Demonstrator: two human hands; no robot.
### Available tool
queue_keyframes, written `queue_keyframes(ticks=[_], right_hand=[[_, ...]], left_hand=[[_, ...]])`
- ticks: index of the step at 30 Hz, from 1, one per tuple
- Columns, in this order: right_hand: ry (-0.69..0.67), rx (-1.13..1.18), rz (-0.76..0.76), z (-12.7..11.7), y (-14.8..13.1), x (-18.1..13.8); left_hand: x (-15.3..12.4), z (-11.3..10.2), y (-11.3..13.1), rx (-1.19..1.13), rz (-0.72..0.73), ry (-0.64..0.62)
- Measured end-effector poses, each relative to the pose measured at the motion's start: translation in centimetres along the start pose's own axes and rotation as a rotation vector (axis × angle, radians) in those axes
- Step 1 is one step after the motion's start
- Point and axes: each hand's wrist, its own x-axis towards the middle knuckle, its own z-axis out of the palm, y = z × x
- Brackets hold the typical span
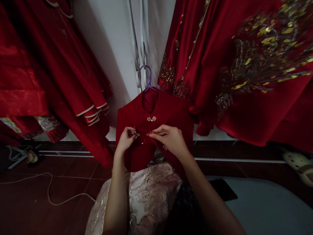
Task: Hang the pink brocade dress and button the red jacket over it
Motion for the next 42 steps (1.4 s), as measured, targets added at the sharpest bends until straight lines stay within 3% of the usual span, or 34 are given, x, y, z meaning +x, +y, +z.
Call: queue_keyframes(ticks=[6, 12, 17, 24, 30, 34, 42], right_hand=[[-0.028, -0.002, -0.042, 0.6, -1.0, -0.3], [-0.013, -0.026, -0.052, 1.1, -1.0, -0.1], [-0.034, 0.064, -0.051, 3.9, 0.2, 0.9], [-0.047, 0.138, 0.015, 7.1, 2.2, 2.9], [0.038, -0.018, -0.109, 7.5, 2.4, 3.1], [0.026, -0.083, -0.182, 7.7, 2.4, 3.0], [0.087, -0.196, -0.245, 8.4, 3.0, 2.7]], left_hand=[[0.1, 0.7, -0.1, 0.157, -0.033, 0.194], [0.2, 0.3, -0.4, -0.130, -0.111, 0.024], [0.1, 0.2, -0.1, -0.167, -0.145, 0.033], [-0.1, 0.0, 0.9, -0.247, -0.106, -0.116], [-0.3, -0.4, 1.2, -0.243, -0.130, -0.062], [-0.2, -0.3, 0.7, -0.190, -0.106, -0.043], [-0.2, -0.1, 0.0, -0.063, -0.066, -0.008]])
